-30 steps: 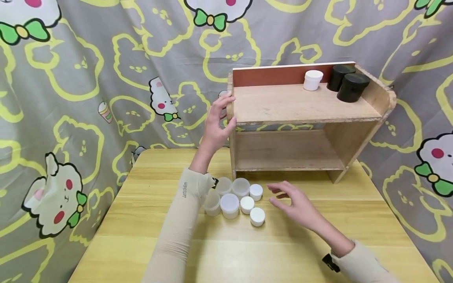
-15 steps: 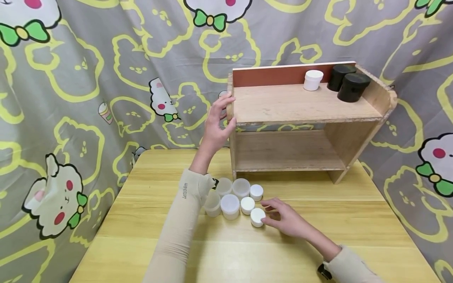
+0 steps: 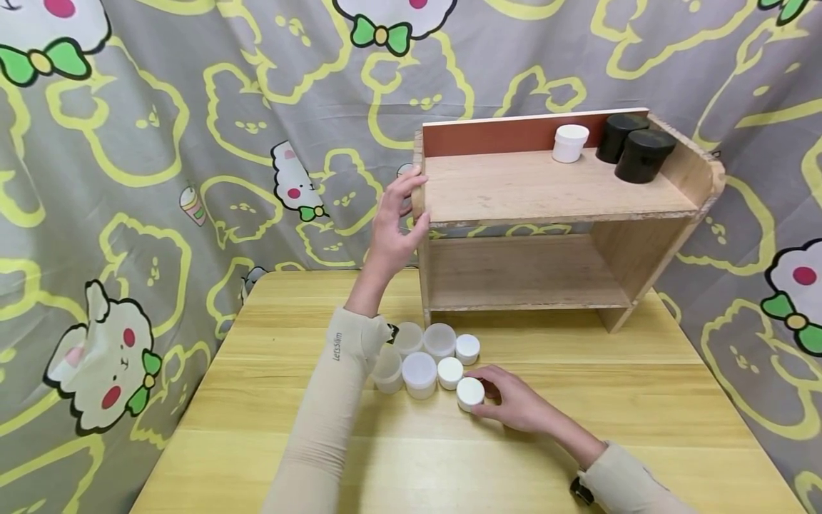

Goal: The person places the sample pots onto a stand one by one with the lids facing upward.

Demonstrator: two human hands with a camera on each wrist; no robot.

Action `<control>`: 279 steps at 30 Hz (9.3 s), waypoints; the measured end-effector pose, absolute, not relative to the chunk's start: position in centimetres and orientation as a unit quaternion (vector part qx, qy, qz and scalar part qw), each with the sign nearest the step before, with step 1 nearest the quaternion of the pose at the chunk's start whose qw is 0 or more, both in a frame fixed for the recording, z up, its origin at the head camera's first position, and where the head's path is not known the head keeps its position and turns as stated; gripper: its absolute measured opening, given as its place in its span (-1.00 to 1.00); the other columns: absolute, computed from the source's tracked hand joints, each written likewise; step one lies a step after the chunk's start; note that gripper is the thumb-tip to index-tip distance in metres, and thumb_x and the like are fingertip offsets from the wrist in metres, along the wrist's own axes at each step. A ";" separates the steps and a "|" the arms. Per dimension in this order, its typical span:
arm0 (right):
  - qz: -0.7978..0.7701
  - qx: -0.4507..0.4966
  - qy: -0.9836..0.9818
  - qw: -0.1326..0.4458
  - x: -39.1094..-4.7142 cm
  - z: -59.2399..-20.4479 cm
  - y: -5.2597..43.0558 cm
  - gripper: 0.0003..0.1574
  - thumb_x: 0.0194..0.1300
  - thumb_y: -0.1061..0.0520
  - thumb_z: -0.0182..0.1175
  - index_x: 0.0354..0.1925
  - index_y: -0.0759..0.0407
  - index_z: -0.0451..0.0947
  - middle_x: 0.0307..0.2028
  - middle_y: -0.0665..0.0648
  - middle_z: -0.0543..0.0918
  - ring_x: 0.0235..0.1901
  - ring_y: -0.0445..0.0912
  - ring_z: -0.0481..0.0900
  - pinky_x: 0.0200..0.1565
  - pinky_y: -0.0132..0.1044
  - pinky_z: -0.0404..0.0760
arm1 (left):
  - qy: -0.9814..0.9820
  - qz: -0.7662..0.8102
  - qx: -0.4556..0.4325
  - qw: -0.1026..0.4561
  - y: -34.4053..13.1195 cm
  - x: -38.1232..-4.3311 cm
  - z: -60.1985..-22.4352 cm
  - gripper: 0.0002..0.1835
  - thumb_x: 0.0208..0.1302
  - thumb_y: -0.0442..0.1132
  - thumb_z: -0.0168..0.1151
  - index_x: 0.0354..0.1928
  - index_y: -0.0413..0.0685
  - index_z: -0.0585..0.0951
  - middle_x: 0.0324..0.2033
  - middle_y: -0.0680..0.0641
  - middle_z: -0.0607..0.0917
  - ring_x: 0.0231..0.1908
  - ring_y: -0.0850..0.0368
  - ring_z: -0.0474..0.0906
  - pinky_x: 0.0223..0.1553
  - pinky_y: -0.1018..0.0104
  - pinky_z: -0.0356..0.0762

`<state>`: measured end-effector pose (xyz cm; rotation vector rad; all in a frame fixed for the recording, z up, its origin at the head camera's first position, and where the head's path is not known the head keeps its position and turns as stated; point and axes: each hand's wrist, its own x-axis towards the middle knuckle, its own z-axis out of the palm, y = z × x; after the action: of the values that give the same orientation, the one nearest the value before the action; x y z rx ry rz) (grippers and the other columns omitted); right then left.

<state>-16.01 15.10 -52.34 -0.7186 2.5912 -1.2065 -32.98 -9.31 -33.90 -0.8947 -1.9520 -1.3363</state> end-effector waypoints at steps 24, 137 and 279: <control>-0.461 -0.236 0.848 0.116 -16.3 -50.8 15.8 -0.37 0.24 0.06 0.49 0.21 0.20 0.57 0.01 0.13 0.70 0.01 0.03 0.68 0.05 -0.17 0.72 | -0.740 -0.504 -0.323 0.306 -8.8 -32.8 -33.8 -0.44 0.31 -0.38 0.21 0.37 -0.11 0.47 0.48 -0.11 0.38 0.28 -0.09 0.47 0.23 -0.09 0.59; -0.363 0.000 0.885 -0.291 -30.9 -25.0 24.8 -0.25 0.31 -0.20 0.31 0.33 0.16 0.55 0.00 0.12 0.66 -0.29 -0.42 0.51 -0.21 -0.62 0.37 | -0.739 -0.496 -0.338 0.306 -9.4 -33.1 -34.1 -0.43 0.36 -0.25 0.22 0.41 0.11 0.46 0.52 0.07 0.35 0.30 -0.02 0.47 0.20 -0.16 0.58; -0.362 -0.218 0.880 -0.218 -18.9 -34.6 15.3 -0.40 0.35 0.12 0.40 0.30 0.20 0.56 0.02 0.19 0.69 -0.08 0.08 0.71 -0.02 -0.05 0.74 | -0.743 -0.495 -0.334 0.303 -9.4 -32.9 -33.9 -0.44 0.37 -0.23 0.22 0.40 0.10 0.47 0.51 0.08 0.36 0.33 0.05 0.40 0.25 -0.06 0.57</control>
<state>-18.87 15.34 -34.56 -0.7985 3.2287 -1.3284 -32.90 -9.42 -33.93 -0.8858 -1.9681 -1.3120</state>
